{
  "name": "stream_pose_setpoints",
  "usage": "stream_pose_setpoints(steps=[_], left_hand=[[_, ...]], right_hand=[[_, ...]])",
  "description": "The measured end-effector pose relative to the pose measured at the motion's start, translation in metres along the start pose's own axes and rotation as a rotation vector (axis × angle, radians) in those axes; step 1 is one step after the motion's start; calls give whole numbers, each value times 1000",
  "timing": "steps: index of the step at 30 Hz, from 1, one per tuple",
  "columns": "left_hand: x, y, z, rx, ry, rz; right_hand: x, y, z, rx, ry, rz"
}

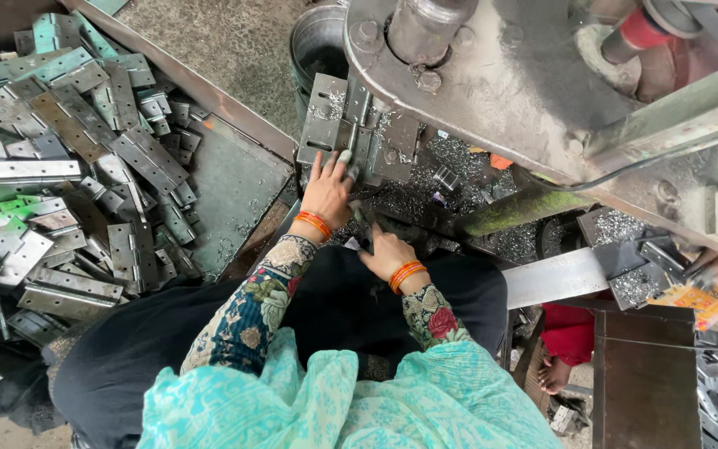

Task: The person sits at a manual press machine and repeatedly picks up metal hinge pieces from a pile, places them into the press, and operates the lever to process them. The person then removes the processed pieces and places them into a pile.

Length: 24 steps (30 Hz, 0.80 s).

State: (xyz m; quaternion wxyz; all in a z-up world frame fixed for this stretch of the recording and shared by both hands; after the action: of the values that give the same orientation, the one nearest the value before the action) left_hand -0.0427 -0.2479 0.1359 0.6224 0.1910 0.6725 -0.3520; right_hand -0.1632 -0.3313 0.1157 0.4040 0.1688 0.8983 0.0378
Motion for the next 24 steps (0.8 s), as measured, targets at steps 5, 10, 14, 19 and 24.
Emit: stream_pose_setpoints(steps=[5, 10, 14, 19, 24], left_hand=[[13, -5, -1, 80, -54, 78], [29, 4, 19, 142, 2, 8], [30, 12, 35, 158, 8, 22], [26, 10, 34, 148, -1, 57], [2, 8, 6, -49, -189, 165]], right_hand=[[-4, 5, -3, 6, 14, -50], [-6, 0, 5, 18, 0, -66], [23, -19, 17, 40, -50, -37], [84, -39, 19, -31, -271, 220], [88, -44, 24, -18, -234, 167]])
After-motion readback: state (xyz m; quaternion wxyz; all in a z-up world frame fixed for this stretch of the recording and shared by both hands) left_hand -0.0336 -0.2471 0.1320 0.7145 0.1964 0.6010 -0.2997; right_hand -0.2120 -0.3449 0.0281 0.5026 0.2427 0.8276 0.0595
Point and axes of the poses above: each hand's wrist, its own z-axis towards the middle knuckle, its own x-axis out of the palm, y = z × x, the point moved 10 cm from there along z, towards the middle knuckle, and after that the axes turned 14 degrees about y, right-handed, at the moved point
